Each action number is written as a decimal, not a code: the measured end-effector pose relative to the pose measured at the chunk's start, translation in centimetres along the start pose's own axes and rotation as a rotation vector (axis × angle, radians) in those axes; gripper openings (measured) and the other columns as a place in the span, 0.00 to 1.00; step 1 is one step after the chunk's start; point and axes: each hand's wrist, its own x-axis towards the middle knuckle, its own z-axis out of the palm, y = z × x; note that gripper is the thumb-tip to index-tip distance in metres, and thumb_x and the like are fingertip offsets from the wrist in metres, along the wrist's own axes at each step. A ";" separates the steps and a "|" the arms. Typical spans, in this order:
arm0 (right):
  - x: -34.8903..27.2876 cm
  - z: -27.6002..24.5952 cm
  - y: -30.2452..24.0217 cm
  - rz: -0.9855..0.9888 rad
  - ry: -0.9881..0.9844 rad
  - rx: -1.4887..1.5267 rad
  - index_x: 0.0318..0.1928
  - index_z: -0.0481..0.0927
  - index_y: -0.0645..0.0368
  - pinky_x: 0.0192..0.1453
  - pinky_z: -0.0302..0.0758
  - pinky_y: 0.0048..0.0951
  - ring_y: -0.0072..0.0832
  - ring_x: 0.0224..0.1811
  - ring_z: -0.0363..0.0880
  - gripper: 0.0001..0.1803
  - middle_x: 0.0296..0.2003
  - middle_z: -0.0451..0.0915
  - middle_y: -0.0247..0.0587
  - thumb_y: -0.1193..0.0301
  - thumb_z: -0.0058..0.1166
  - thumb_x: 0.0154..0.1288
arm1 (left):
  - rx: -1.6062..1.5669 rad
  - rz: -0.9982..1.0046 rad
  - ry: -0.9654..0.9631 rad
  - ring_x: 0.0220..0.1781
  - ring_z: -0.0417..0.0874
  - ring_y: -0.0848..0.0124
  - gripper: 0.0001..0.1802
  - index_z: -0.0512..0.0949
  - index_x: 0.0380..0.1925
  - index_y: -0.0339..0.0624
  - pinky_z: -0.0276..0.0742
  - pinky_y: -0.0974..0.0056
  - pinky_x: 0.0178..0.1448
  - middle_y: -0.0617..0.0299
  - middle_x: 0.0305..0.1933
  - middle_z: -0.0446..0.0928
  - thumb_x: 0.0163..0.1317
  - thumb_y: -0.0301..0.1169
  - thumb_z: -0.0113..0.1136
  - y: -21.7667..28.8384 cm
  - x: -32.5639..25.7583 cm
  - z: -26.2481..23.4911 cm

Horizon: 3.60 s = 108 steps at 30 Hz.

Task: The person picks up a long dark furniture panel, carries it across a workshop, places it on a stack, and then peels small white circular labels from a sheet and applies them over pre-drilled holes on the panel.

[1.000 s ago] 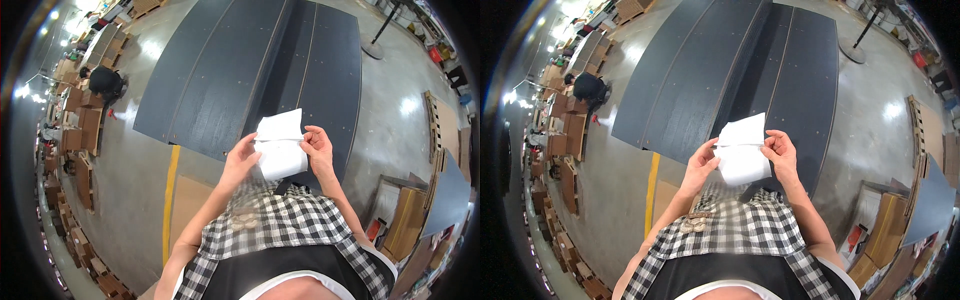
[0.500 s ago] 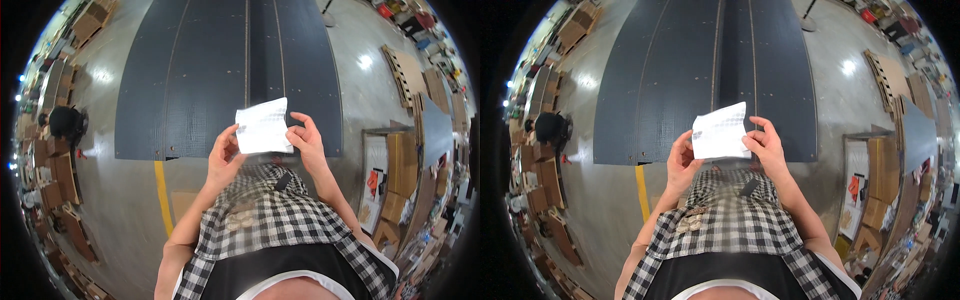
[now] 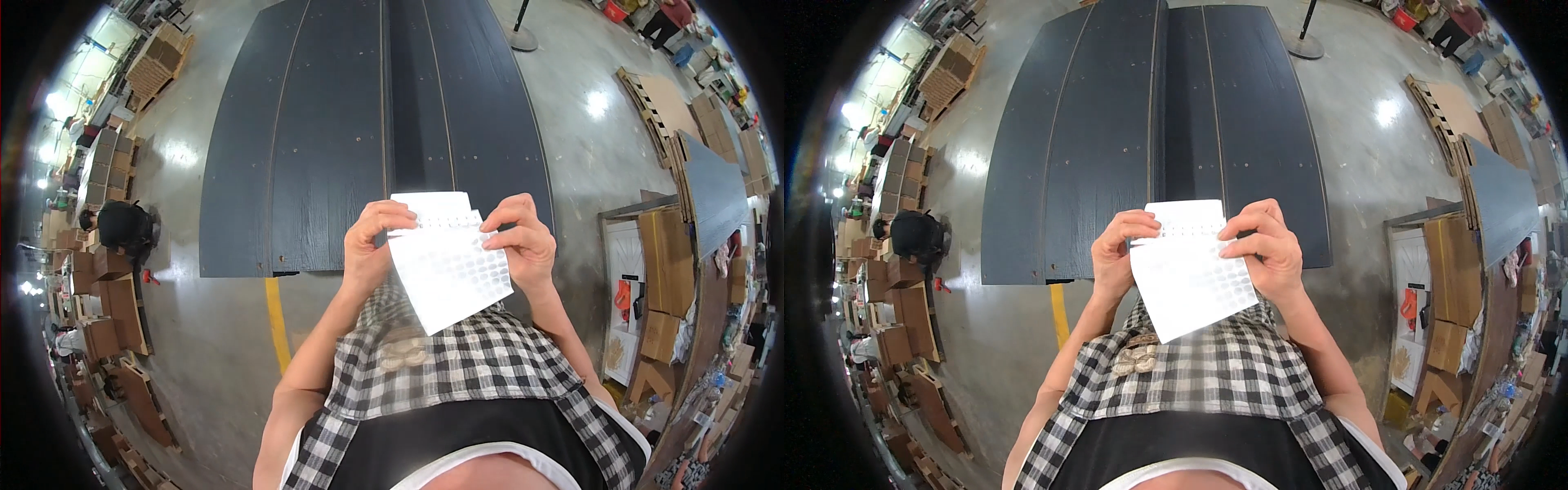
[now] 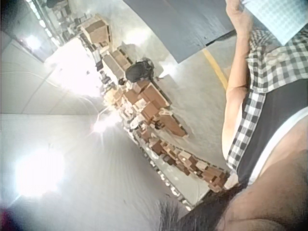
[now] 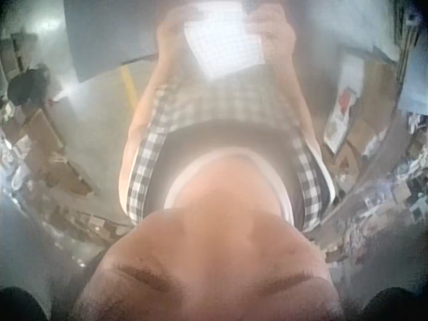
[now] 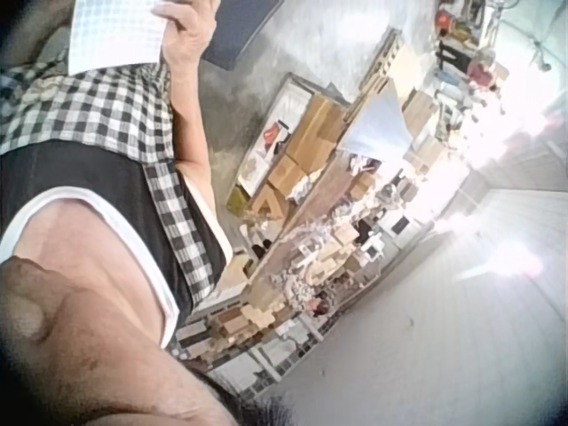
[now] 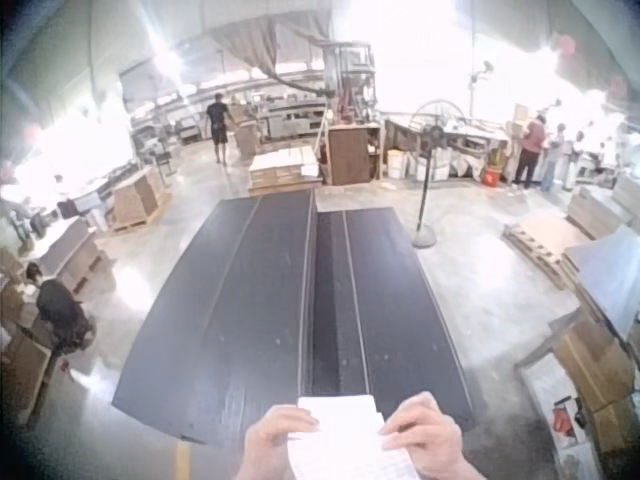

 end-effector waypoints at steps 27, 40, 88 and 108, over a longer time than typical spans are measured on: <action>1.8 0.0 2.4 0.536 0.109 0.708 0.51 0.69 0.63 0.39 0.67 0.18 0.16 0.35 0.69 0.23 0.33 0.71 0.31 0.83 0.57 0.53 | -0.112 -0.564 0.126 0.54 0.69 0.70 0.27 0.54 0.62 0.43 0.66 0.64 0.58 0.54 0.51 0.68 0.63 0.24 0.46 5.0 0.0 -1.2; 1.8 0.1 1.6 0.702 -0.070 0.500 0.49 0.74 0.62 0.38 0.68 0.18 0.14 0.32 0.67 0.21 0.29 0.70 0.28 0.80 0.60 0.53 | -0.182 -0.653 0.192 0.34 0.72 0.84 0.11 0.76 0.41 0.34 0.69 0.77 0.38 0.67 0.34 0.76 0.56 0.22 0.58 5.9 0.0 1.1; -0.2 1.5 1.1 0.715 0.043 0.620 0.25 0.71 0.63 0.32 0.58 0.17 0.14 0.27 0.61 0.13 0.25 0.67 0.27 0.69 0.52 0.64 | -0.110 -0.424 0.228 0.42 0.74 0.73 0.05 0.73 0.29 0.36 0.70 0.69 0.46 0.57 0.38 0.75 0.58 0.26 0.58 6.0 -2.5 2.9; 1.2 0.5 0.4 0.718 -0.135 0.698 0.25 0.79 0.63 0.33 0.62 0.19 0.17 0.29 0.66 0.05 0.27 0.69 0.31 0.76 0.63 0.50 | -0.168 -0.496 0.145 0.32 0.71 0.79 0.03 0.78 0.28 0.33 0.67 0.76 0.35 0.63 0.31 0.72 0.55 0.23 0.60 7.7 -1.0 3.4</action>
